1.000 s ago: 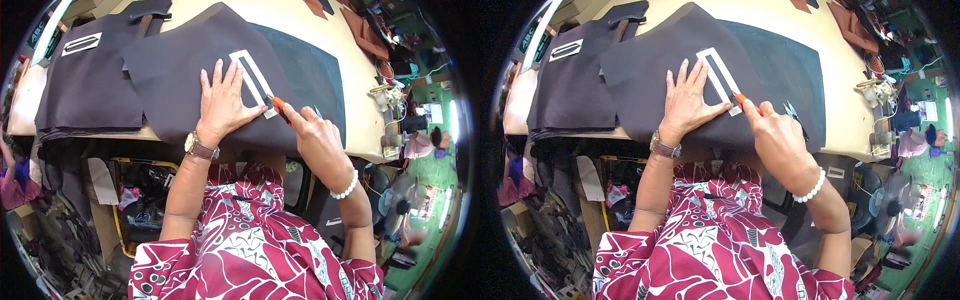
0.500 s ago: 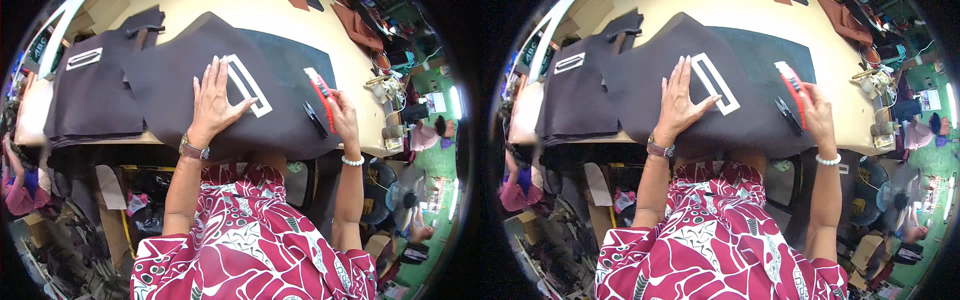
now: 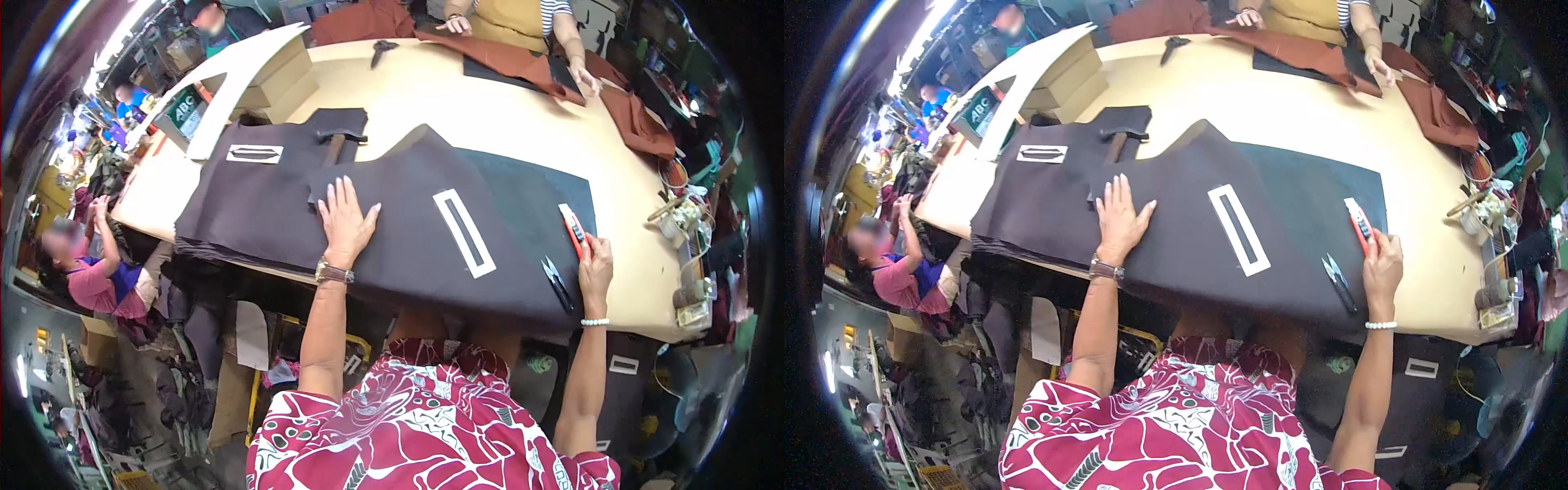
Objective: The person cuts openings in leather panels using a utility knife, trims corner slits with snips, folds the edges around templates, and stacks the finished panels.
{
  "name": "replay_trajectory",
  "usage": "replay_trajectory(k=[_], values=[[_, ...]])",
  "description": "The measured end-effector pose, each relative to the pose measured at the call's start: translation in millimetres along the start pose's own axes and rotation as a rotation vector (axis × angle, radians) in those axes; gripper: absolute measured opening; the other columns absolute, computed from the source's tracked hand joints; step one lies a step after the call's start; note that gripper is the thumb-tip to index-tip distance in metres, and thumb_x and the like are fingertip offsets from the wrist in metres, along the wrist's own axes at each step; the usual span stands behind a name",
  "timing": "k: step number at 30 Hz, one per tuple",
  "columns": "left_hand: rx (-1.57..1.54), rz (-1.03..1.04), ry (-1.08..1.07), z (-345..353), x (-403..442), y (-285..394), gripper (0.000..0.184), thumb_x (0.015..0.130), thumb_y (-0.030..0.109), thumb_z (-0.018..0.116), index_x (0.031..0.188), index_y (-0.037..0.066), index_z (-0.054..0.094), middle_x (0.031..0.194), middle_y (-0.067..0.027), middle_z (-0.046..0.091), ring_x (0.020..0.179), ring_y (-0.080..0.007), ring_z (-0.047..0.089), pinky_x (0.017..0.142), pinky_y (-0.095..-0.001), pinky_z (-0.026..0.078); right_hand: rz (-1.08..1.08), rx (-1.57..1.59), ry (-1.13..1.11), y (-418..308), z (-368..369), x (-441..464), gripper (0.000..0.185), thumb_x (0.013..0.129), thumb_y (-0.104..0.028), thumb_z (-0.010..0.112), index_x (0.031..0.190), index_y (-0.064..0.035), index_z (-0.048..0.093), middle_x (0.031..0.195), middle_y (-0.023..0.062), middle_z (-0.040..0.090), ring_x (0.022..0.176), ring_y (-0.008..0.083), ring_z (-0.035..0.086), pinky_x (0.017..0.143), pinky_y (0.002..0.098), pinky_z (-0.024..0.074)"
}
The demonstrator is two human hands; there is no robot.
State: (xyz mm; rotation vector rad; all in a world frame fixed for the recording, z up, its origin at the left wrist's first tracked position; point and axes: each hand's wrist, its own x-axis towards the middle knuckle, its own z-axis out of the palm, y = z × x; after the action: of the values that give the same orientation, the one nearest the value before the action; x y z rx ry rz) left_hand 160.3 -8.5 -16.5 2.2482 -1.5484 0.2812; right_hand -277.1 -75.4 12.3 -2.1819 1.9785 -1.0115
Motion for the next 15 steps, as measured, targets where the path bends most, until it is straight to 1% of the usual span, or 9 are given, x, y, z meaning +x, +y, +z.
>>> replay_trajectory(k=[2,3,4,6,7,10,11,14,15], values=[[0.169,0.061,-0.017,17,-1,-8,0.063,0.087,0.040,0.052,0.133,-0.001,0.039,0.138,-0.0211,0.038,0.131,-0.0343,0.031,0.105,-0.0540,0.024,-0.112,-0.116,0.105,2,4,-5,0.025,0.087,-0.013,0.055,0.107,-0.0002,0.062,0.092,0.0150,0.057,0.087,0.0310,0.056,0.079,0.0397,0.0442],[0.199,0.101,0.026,22,-4,-7,0.050,0.091,0.035,0.046,0.125,-0.001,0.048,0.133,-0.0190,0.045,0.129,-0.0316,0.035,0.104,-0.0533,0.026,-0.150,-0.150,0.159,-15,-7,-8,0.025,0.086,-0.012,0.055,0.107,0.0003,0.062,0.093,0.0152,0.057,0.088,0.0310,0.056,0.080,0.0397,0.0440],[0.137,0.102,0.099,28,-6,-6,0.042,0.091,0.030,0.047,0.119,0.000,0.054,0.128,-0.0172,0.051,0.124,-0.0314,0.042,0.102,-0.0532,0.029,-0.188,-0.186,0.214,-29,-18,-12,0.025,0.086,-0.012,0.056,0.107,0.0007,0.062,0.093,0.0153,0.057,0.089,0.0310,0.055,0.080,0.0396,0.0438],[0.062,0.091,0.041,28,-2,-6,0.036,0.090,0.026,0.049,0.114,0.001,0.058,0.122,-0.0150,0.056,0.119,-0.0298,0.048,0.100,-0.0553,0.031,-0.148,-0.077,0.130,-50,-37,-26,0.025,0.084,-0.009,0.058,0.106,0.0019,0.061,0.092,0.0156,0.056,0.087,0.0307,0.055,0.079,0.0396,0.0437],[0.053,0.140,0.158,24,0,-5,0.026,0.089,0.021,0.051,0.103,0.002,0.062,0.111,-0.0141,0.063,0.107,-0.0311,0.056,0.090,-0.0491,0.042,-0.128,-0.022,0.086,-57,-40,-34,0.026,0.083,-0.008,0.059,0.106,0.0024,0.060,0.091,0.0157,0.056,0.087,0.0306,0.055,0.078,0.0396,0.0437],[-0.277,-0.064,0.045,-4,14,10,0.021,0.090,0.018,0.050,0.095,0.001,0.060,0.086,-0.0202,0.064,0.086,-0.0329,0.063,0.075,-0.0463,0.047,-0.216,-0.029,0.025,-63,-39,-60,0.027,0.079,-0.004,0.062,0.105,0.0024,0.060,0.088,0.0153,0.056,0.083,0.0292,0.056,0.075,0.0389,0.0436],[-0.321,-0.141,-0.010,-12,21,15,0.018,0.091,0.015,0.049,0.089,-0.001,0.058,0.092,-0.0135,0.065,0.084,-0.0275,0.063,0.066,-0.0355,0.047,-0.137,0.031,-0.049,-62,-37,-62,0.026,0.078,-0.003,0.063,0.103,0.0028,0.060,0.087,0.0152,0.056,0.081,0.0287,0.056,0.074,0.0387,0.0438],[-0.883,-0.153,0.026,17,42,3,0.024,0.092,0.018,0.049,0.101,-0.002,0.059,0.076,-0.0199,0.062,0.068,-0.0263,0.061,0.065,-0.0367,0.047,0.036,0.155,-0.236,-60,-35,-62,0.022,0.075,0.000,0.063,0.097,0.0040,0.060,0.082,0.0150,0.056,0.075,0.0276,0.056,0.071,0.0379,0.0441],[-1.251,-0.197,-0.001,11,44,14,0.029,0.092,0.020,0.053,0.110,-0.002,0.058,0.087,-0.0130,0.064,0.074,-0.0177,0.058,0.069,-0.0307,0.047,0.051,0.162,-0.280,-63,-38,-60,0.020,0.075,0.000,0.063,0.095,0.0045,0.059,0.081,0.0149,0.056,0.073,0.0274,0.056,0.070,0.0376,0.0441]])
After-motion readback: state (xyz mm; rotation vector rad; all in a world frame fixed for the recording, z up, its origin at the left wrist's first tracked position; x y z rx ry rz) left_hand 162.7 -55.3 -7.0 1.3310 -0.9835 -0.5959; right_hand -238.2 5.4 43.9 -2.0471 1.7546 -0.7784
